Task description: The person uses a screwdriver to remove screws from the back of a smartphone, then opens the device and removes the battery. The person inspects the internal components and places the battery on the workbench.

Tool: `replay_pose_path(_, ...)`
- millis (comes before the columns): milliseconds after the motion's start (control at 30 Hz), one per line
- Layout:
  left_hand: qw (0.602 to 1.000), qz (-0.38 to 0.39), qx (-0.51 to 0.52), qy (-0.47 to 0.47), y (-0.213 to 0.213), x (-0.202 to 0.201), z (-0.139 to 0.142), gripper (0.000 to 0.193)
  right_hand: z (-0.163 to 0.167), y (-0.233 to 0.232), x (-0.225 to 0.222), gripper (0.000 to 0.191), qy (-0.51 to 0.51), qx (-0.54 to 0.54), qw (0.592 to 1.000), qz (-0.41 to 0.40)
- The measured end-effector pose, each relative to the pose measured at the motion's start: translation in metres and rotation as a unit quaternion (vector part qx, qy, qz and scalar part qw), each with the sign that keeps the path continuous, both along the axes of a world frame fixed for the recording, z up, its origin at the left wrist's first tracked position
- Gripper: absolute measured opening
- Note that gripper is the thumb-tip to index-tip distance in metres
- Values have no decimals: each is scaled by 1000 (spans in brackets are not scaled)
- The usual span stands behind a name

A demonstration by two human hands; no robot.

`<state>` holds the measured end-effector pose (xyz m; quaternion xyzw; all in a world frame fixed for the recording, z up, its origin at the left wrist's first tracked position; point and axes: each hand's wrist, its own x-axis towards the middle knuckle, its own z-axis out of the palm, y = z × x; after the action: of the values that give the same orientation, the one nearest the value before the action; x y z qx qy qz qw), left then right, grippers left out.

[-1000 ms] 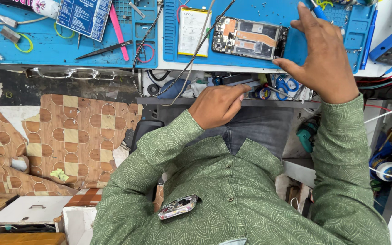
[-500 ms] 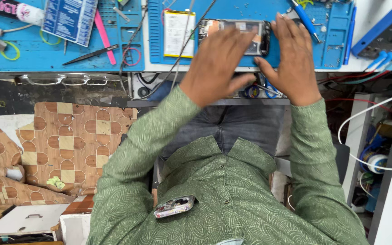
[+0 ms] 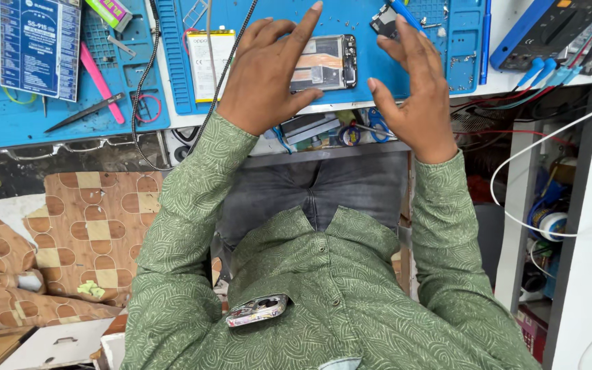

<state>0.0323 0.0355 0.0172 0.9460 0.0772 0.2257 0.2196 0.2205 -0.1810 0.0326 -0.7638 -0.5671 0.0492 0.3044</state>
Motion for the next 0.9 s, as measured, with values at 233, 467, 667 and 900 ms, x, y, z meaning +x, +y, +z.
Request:
replay_pose_path(233, 999, -30, -28, 16, 2, -2, 2, 114, -5, 18, -1, 75, -14, -4, 999, 32)
replay_pose_path(467, 995, -76, -60, -20, 6, -1, 9, 117, 18, 34, -16, 100, -44, -45, 992, 112)
replay_pose_path(667, 996, -69, -33, -35, 8, -3, 15, 113, 24, 56, -17, 98, -5, -62, 988, 140)
replay_pose_path(900, 992, -24, -123, -34, 17, -36, 24, 124, 29, 65, -27, 106, 84, -18, 983, 162)
